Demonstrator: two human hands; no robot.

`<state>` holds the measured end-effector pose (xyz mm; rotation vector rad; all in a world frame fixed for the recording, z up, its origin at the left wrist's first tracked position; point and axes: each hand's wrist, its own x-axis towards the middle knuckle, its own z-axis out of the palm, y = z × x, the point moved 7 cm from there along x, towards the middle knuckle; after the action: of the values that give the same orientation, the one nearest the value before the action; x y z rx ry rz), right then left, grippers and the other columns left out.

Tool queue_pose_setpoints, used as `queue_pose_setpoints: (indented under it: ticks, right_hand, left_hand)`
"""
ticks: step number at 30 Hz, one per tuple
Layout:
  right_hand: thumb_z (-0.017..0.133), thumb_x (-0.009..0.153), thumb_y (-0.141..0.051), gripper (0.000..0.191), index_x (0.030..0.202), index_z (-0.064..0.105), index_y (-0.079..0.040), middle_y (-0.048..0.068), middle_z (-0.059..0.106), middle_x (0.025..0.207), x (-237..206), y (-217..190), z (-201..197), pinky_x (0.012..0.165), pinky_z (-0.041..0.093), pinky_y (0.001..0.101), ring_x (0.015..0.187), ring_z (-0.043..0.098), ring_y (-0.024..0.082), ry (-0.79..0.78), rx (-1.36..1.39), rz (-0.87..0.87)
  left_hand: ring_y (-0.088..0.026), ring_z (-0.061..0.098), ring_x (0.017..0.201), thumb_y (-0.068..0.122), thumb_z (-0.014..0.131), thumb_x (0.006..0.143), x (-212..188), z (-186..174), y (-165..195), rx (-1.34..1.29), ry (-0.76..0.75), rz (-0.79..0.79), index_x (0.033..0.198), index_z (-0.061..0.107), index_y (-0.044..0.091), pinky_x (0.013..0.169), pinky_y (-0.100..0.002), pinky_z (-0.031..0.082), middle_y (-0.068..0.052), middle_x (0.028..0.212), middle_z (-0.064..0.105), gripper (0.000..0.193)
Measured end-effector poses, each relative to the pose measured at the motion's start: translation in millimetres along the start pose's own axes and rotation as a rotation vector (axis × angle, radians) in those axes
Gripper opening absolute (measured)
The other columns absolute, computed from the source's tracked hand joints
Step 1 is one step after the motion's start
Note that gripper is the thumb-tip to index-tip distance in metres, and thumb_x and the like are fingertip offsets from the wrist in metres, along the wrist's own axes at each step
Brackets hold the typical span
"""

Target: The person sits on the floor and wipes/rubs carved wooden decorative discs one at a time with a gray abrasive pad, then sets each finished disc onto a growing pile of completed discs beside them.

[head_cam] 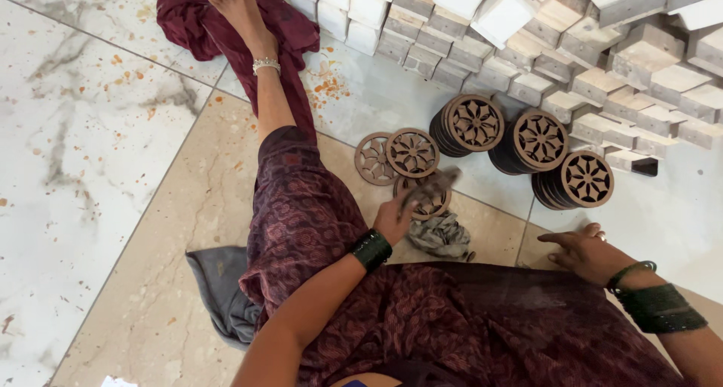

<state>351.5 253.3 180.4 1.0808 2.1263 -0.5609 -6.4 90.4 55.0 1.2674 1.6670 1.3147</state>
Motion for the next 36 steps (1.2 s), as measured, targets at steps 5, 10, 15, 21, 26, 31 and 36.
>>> queue_pose_setpoints:
  ticks: [5,10,15,21,26,31,36]
  right_hand:
    - [0.058,0.097,-0.043,0.054,0.15,0.052,-0.035,0.011,0.072,0.106,-0.8,5.0,0.6,0.1,0.057,0.0396,0.103,0.074,0.023,-0.025,0.01,0.089]
    - [0.057,0.098,-0.042,0.053,0.151,0.051,-0.036,0.009,0.073,0.103,0.5,3.8,-1.7,0.099,0.056,0.0385,0.104,0.067,0.023,0.007,-0.057,0.033]
    - [0.058,0.098,-0.04,0.054,0.151,0.05,-0.034,0.005,0.074,0.102,2.8,8.3,4.4,0.101,0.056,0.0389,0.105,0.069,0.021,-0.026,-0.02,0.04]
    - [0.059,0.097,-0.04,0.054,0.15,0.052,-0.034,0.004,0.071,0.1,5.5,9.8,4.2,0.103,0.053,0.0386,0.105,0.067,0.021,0.019,-0.07,-0.003]
    - [0.057,0.098,-0.043,0.055,0.152,0.05,-0.034,0.008,0.07,0.101,2.2,13.5,6.2,0.103,0.055,0.038,0.105,0.067,0.024,-0.01,-0.031,0.059]
    - [0.057,0.1,-0.044,0.053,0.152,0.052,-0.037,0.017,0.067,0.124,-12.7,-17.2,-6.2,0.109,0.05,0.0421,0.124,0.062,0.032,0.011,-0.131,0.069]
    - [0.048,0.107,-0.043,0.047,0.154,0.043,-0.043,-0.011,0.045,0.161,-14.9,-64.8,3.4,0.124,0.032,0.0539,0.143,0.047,0.029,-0.168,-0.557,0.156]
  left_hand:
    - [-0.02,0.044,0.049,0.025,0.049,0.11,-6.8,8.4,9.5,0.088,-0.098,0.104,0.15,0.056,0.004,0.049,-0.04,0.038,-0.01,0.069,0.057,0.046]
    - [-0.032,0.045,0.049,0.028,0.054,0.107,1.8,23.1,-10.2,0.186,-0.207,-0.165,0.149,0.054,0.002,0.05,-0.047,0.04,-0.021,0.064,0.059,0.049]
    - [-0.034,0.064,0.066,0.032,0.061,0.108,1.1,21.3,-10.1,0.185,-0.19,0.017,0.138,0.058,-0.007,0.064,-0.047,0.054,-0.024,0.085,0.07,0.049]
    - [-0.036,0.064,0.062,0.02,0.056,0.105,-6.7,19.6,-17.7,0.176,-0.022,-0.167,0.143,0.059,0.001,0.065,-0.047,0.055,-0.024,0.086,0.071,0.043]
    - [-0.035,0.06,0.058,0.015,0.055,0.104,-3.9,1.8,-7.3,0.11,0.147,-0.11,0.146,0.061,0.013,0.06,-0.048,0.053,-0.022,0.087,0.072,0.043]
    - [-0.029,0.07,0.074,0.023,0.056,0.109,3.4,-24.7,-1.6,0.031,0.315,0.136,0.144,0.061,0.012,0.063,-0.042,0.056,-0.022,0.112,0.075,0.037]
    - [-0.031,0.069,0.074,0.032,0.059,0.106,5.0,-21.7,-18.7,0.057,0.231,-0.056,0.136,0.066,0.008,0.064,-0.045,0.055,-0.021,0.106,0.074,0.039]
